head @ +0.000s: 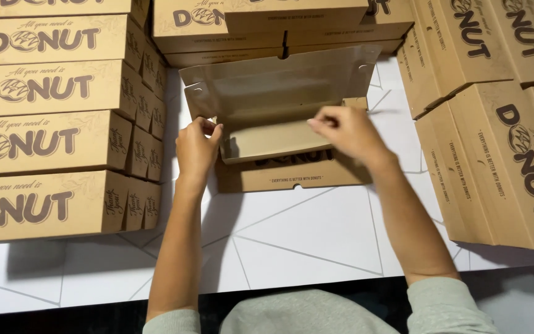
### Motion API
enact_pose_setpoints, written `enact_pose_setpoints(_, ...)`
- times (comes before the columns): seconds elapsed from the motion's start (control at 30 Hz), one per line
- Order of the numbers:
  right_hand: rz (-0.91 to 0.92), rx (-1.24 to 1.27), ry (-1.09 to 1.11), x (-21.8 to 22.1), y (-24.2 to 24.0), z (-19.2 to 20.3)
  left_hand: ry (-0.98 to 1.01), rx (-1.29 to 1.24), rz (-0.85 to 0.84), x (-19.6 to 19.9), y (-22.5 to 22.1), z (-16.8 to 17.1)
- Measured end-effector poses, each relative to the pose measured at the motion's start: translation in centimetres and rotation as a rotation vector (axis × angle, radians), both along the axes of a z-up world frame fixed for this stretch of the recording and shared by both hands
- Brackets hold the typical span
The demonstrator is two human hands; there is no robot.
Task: Assembling cardboard donut boxes by folding flaps and tucking tabs into place.
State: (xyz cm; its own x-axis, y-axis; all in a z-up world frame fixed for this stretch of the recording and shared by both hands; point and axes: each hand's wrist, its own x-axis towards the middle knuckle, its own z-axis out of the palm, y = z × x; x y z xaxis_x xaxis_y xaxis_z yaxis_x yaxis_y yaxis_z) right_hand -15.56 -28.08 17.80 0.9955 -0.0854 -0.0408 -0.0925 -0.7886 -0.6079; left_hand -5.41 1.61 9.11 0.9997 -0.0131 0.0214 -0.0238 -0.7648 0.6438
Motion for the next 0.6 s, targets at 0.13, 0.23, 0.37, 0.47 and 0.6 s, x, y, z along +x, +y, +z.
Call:
enact_pose_setpoints(0.13, 0.353, 0.103, -0.247, 2.8, 7.2, -2.3, 0.03, -0.094, -0.052, -1.9, -1.0, 2.6)
enact_pose_setpoints(0.23, 0.404, 0.002, -0.217, 5.7, 9.8, -5.7, 0.092, -0.184, -0.09, -2.3, -0.8, 2.0)
enact_pose_setpoints(0.37, 0.457, -0.028, -0.193, 5.5, 11.3, -3.9, 0.191, -0.334, -0.105, -3.6, -0.2, 4.5)
enact_pose_setpoints(0.47, 0.465, -0.022, -0.201, 5.7, 11.3, -4.3, 0.268, -0.415, -0.124, -3.0, 0.3, 3.3)
enact_pose_setpoints(0.6, 0.425, 0.02, -0.109, 5.6, 11.4, -4.0, 0.343, -0.455, -0.124, -2.1, 0.6, 1.9)
